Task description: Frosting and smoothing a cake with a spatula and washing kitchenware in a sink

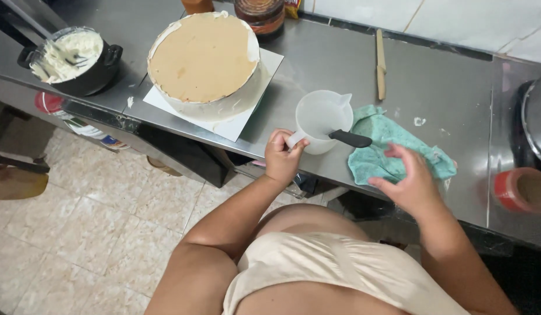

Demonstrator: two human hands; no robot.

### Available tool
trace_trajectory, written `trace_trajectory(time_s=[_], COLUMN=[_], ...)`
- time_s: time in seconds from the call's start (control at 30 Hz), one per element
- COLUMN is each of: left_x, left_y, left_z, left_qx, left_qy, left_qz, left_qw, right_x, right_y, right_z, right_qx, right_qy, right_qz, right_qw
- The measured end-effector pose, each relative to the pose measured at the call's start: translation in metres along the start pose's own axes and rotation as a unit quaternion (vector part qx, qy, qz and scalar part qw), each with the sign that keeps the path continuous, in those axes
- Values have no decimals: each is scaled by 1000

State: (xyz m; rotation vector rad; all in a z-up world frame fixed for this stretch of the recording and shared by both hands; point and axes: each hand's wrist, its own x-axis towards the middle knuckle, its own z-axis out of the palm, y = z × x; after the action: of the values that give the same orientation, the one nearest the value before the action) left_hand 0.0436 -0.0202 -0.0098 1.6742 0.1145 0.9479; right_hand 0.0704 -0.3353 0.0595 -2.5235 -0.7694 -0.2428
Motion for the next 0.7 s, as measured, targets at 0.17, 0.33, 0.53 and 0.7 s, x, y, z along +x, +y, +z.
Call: trace_trajectory(time_s=[0.17,0.33,0.53,0.7], left_x=[7,-15,28,85], left_y=[23,10,-13,-34], left_z=[-15,-75,-155,-209], left_qx=[28,-90,-238,-168], left_qy=[-75,-117,-124,-201], left_qz=[-16,-163,-470,-533], left_qw=[997,976,841,805], right_x=[59,104,133,137], right_y=[-69,-116,-176,-190], right_z=[-3,1,-8,-28], right_qx=[271,250,84,56], right_qy=[58,107,24,59], right_qz=[-33,1,189,191], right_qw=[960,962,978,978])
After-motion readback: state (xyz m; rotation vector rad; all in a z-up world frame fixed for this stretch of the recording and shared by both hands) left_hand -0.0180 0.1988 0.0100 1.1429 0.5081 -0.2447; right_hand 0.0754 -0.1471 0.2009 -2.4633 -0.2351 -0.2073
